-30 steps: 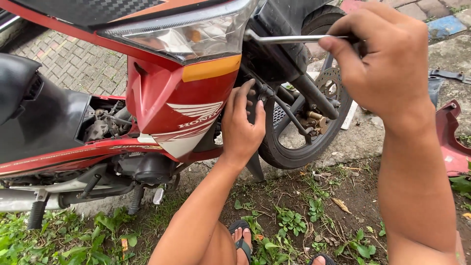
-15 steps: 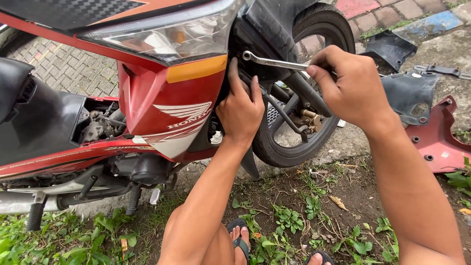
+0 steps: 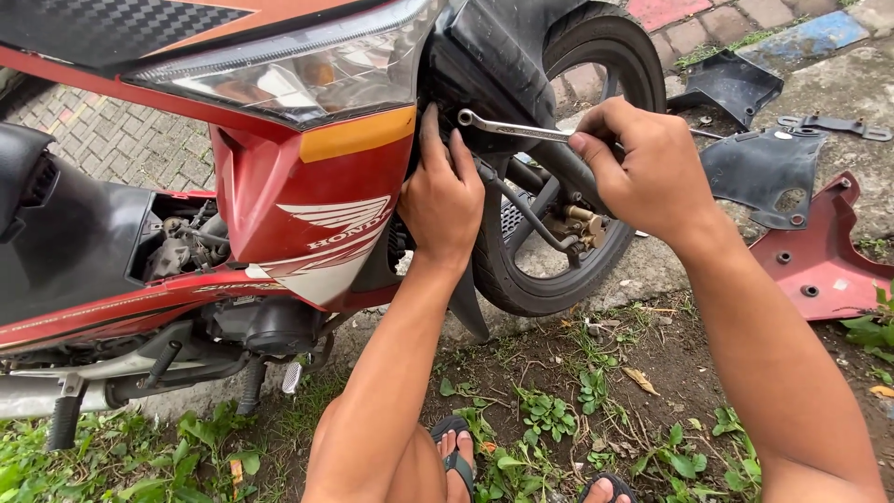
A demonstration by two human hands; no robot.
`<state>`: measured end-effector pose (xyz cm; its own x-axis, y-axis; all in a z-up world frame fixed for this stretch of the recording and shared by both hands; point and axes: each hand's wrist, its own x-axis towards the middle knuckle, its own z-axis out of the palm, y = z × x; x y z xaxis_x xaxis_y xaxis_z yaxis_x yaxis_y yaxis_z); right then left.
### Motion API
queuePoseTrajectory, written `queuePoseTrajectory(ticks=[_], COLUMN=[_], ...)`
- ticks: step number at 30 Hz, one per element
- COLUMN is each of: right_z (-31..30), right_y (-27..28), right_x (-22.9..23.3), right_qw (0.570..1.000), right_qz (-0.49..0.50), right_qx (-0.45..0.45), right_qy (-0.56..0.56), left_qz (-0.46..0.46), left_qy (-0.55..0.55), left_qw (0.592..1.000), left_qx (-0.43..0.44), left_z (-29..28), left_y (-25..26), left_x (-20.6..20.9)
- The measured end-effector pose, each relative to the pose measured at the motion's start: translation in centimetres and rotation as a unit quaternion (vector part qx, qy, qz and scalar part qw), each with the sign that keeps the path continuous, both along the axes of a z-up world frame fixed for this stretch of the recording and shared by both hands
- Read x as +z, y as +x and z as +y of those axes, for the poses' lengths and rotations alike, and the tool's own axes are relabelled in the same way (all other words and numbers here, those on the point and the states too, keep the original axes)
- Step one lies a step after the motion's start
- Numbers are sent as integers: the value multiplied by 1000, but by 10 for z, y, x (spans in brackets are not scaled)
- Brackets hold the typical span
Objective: The person handles a small metal part and a wrench on the ground before moving to a red motorcycle. They then sit on the ground and use the wrench to tighten a bolt on the front wheel assembly.
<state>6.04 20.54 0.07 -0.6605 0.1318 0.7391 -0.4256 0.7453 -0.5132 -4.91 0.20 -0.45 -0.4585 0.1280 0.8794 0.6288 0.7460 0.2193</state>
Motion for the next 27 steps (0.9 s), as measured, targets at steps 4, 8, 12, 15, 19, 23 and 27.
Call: queuePoseTrajectory(ticks=[4, 8, 12, 15, 19, 23, 27], right_z=[0, -3, -4, -2, 0, 0, -5], right_y=[-3, -4, -4, -2, -3, -3, -9], right_x=[-1, -2, -3, -5, -6, -6, -9], right_qw=[1000, 1000, 1000, 1000, 1000, 1000, 1000], right_qz=[6, 7, 3, -3, -6, -5, 1], right_qx=[-8, -4, -4, -6, -3, 0, 0], right_qy=[8, 6, 1, 1, 2, 1, -2], left_qz=[38, 45, 36, 49, 89, 117, 106], left_qy=[-8, 20, 38, 28, -6, -23, -1], left_qw=[998, 997, 997, 996, 993, 988, 993], left_qx=[54, 64, 53, 63, 76, 96, 56], left_z=[5, 10, 12, 11, 9, 10, 8], left_y=[-15, -20, -24, -24, -23, -28, -19], left_x=[5, 2, -2, -4, 1, -7, 2])
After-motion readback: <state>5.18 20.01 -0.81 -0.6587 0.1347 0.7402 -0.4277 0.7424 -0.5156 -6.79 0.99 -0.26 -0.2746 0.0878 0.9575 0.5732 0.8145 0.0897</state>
